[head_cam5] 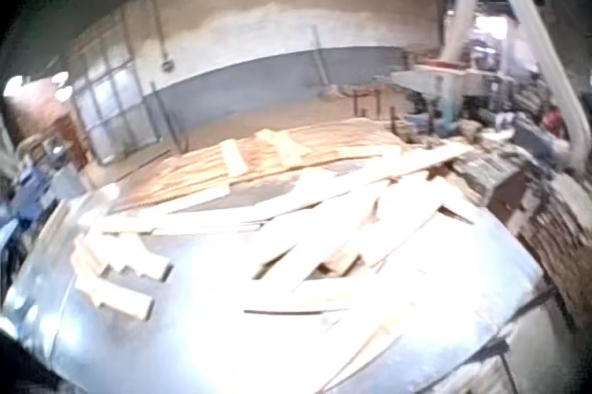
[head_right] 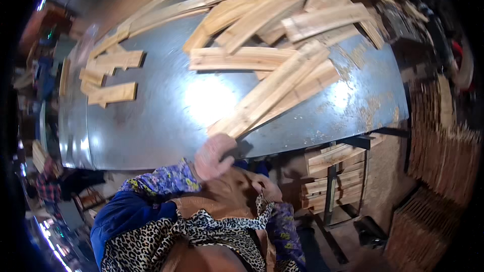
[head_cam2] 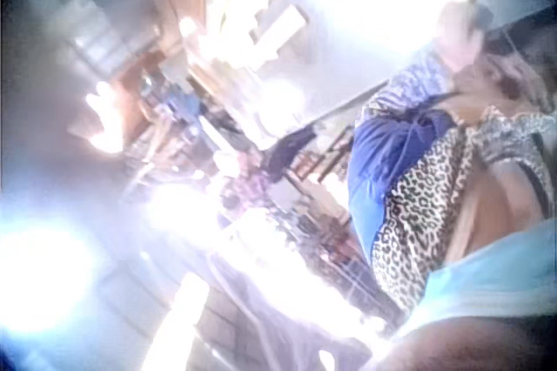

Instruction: The person walks to a metal workbench in a workshop and begins stacking thin wooden planks. They pick up planks from a pile on the table, align them, and place them into a neat stack. The person continues this repetitive stacking process throughout the clip.

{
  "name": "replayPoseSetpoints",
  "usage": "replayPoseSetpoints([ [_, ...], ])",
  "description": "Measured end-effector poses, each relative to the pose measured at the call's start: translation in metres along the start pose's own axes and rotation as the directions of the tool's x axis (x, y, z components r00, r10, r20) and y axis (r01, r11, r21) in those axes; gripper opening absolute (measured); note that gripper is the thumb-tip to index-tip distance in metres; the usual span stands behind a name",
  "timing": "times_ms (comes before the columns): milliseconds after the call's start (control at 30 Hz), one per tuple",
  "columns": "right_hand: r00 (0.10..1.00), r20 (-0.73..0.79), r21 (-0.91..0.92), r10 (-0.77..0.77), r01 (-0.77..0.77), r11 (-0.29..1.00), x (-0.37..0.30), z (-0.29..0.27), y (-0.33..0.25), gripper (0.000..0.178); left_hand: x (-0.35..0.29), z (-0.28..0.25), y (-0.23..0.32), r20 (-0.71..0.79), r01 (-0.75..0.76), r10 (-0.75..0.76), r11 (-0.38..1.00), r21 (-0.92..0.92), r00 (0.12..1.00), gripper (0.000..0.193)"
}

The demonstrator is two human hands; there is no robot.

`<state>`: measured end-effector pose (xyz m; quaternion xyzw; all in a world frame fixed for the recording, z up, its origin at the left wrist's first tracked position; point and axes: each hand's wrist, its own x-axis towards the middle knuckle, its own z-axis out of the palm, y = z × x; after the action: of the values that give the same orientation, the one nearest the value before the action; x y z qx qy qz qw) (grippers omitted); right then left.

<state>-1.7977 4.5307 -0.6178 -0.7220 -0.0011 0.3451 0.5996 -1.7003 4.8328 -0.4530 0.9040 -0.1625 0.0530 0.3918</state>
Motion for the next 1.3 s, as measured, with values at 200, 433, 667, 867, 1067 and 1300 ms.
replayPoseSetpoints([
  [200, 0.857, 0.154, -0.918, -0.491, 0.308, 0.251, 0.085, -0.040, -0.250, 0.079, -0.052, -0.061, -0.020, -0.256, 0.432, -0.395, 0.895, 0.108, 0.882, 0.049],
  [433, 0.760, 0.630, -0.773, -0.161, 0.591, -0.232, 0.226, -0.099, -0.352, 0.109, -0.075, -0.087, -0.004, -0.320, 0.651, -0.609, 0.758, 0.036, 0.726, 0.051],
  [667, 0.885, 0.369, -0.920, -0.283, 0.392, 0.027, 0.229, -0.020, -0.396, 0.099, -0.057, -0.086, -0.026, -0.356, 0.657, -0.816, 0.579, -0.483, 0.456, 0.065],
  [867, 0.973, 0.166, -0.282, -0.163, 0.205, 0.937, 0.234, 0.145, -0.401, 0.086, -0.011, -0.078, -0.017, -0.093, 0.290, -0.733, 0.378, -0.879, 0.673, 0.102],
  [1067, 0.944, 0.258, -0.330, -0.205, 0.285, 0.900, 0.230, 0.253, -0.385, 0.085, -0.102, -0.182, -0.072, -0.029, 0.613, -0.934, 0.256, -0.748, 0.356, 0.061],
  [1300, 0.946, -0.297, -0.559, -0.128, -0.064, 0.827, 0.278, 0.357, -0.356, 0.120, -0.251, -0.245, -0.161, -0.216, 0.510, -0.961, 0.275, -0.815, 0.173, 0.050],
])
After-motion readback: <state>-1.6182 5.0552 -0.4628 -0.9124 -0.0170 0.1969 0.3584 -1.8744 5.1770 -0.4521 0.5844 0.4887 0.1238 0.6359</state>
